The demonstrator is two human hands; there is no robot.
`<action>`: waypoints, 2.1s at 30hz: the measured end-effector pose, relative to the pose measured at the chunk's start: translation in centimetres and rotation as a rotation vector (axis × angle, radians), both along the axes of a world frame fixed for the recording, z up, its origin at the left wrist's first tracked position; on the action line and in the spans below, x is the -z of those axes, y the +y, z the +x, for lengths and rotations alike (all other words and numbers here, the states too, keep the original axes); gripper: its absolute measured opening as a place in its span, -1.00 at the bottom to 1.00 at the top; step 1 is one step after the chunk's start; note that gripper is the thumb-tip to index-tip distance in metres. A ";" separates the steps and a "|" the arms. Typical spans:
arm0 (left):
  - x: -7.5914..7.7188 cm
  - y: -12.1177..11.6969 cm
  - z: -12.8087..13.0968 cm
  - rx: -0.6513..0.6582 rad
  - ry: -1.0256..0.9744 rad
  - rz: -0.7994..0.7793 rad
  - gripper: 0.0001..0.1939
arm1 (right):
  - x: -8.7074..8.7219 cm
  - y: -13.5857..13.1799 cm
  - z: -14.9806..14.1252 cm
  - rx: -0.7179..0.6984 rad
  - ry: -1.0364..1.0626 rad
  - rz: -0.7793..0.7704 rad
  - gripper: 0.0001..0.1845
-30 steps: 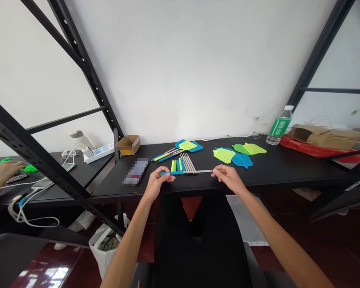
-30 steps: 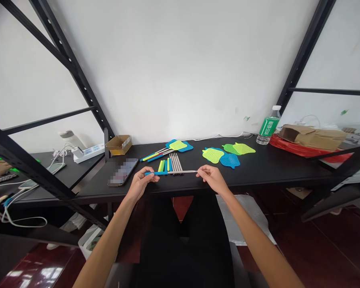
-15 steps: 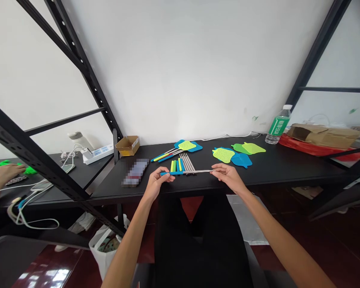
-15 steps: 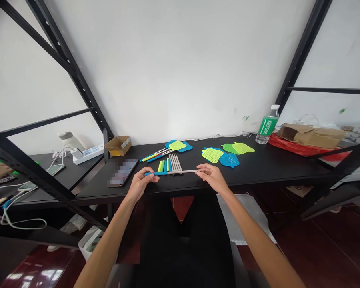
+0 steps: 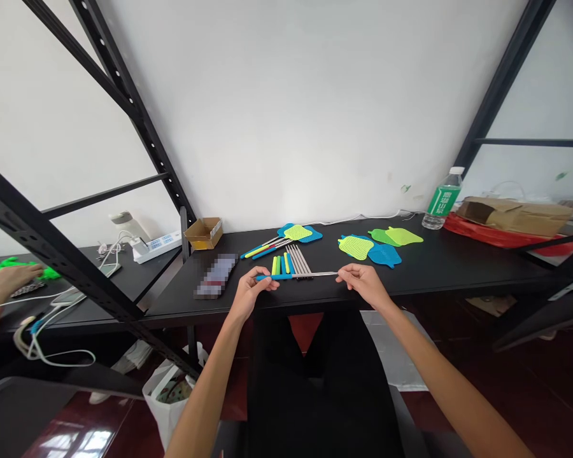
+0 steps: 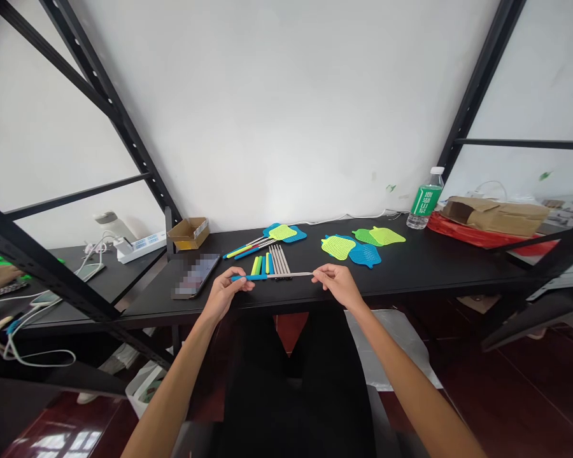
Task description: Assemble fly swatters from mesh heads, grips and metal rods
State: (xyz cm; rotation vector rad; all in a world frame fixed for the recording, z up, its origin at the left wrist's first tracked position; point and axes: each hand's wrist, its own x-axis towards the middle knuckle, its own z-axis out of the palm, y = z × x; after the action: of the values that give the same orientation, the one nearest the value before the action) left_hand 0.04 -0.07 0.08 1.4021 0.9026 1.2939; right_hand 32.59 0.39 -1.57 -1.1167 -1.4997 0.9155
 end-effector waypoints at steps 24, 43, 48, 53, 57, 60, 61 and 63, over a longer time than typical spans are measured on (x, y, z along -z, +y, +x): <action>0.2 0.1 0.0 0.012 0.159 0.014 -0.64 | -0.3 -0.1 -0.2 -0.031 0.025 0.000 -0.56; 0.1 0.0 -0.2 0.042 0.135 0.032 -0.64 | -0.1 -0.1 0.0 -0.025 -0.026 -0.005 -0.58; 0.1 0.0 -0.3 0.043 0.119 0.026 -0.65 | -0.4 -0.3 -0.1 -0.042 -0.026 0.004 -0.59; 0.3 0.2 -0.3 0.040 0.100 0.022 -0.67 | -0.6 -0.3 0.0 -0.080 0.053 -0.028 -0.58; 0.4 0.2 -0.3 0.038 0.087 0.030 -0.67 | -0.4 -0.1 0.0 -0.080 0.077 -0.029 -0.63; 0.4 0.2 -0.3 0.038 0.097 0.032 -0.67 | -0.3 0.0 0.0 -0.081 0.085 -0.030 -0.66; 0.4 0.2 -0.3 0.038 0.098 0.032 -0.67 | -0.3 -0.1 0.0 -0.079 0.082 -0.029 -0.67; 0.4 0.2 -0.3 0.037 0.100 0.030 -0.66 | -0.3 -0.1 0.0 -0.077 0.063 -0.022 -0.68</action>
State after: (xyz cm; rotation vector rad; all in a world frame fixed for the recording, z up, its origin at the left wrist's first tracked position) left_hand -0.27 0.13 -0.33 1.5111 0.9235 1.2229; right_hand 32.56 0.27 -1.27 -1.0430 -1.4929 1.0127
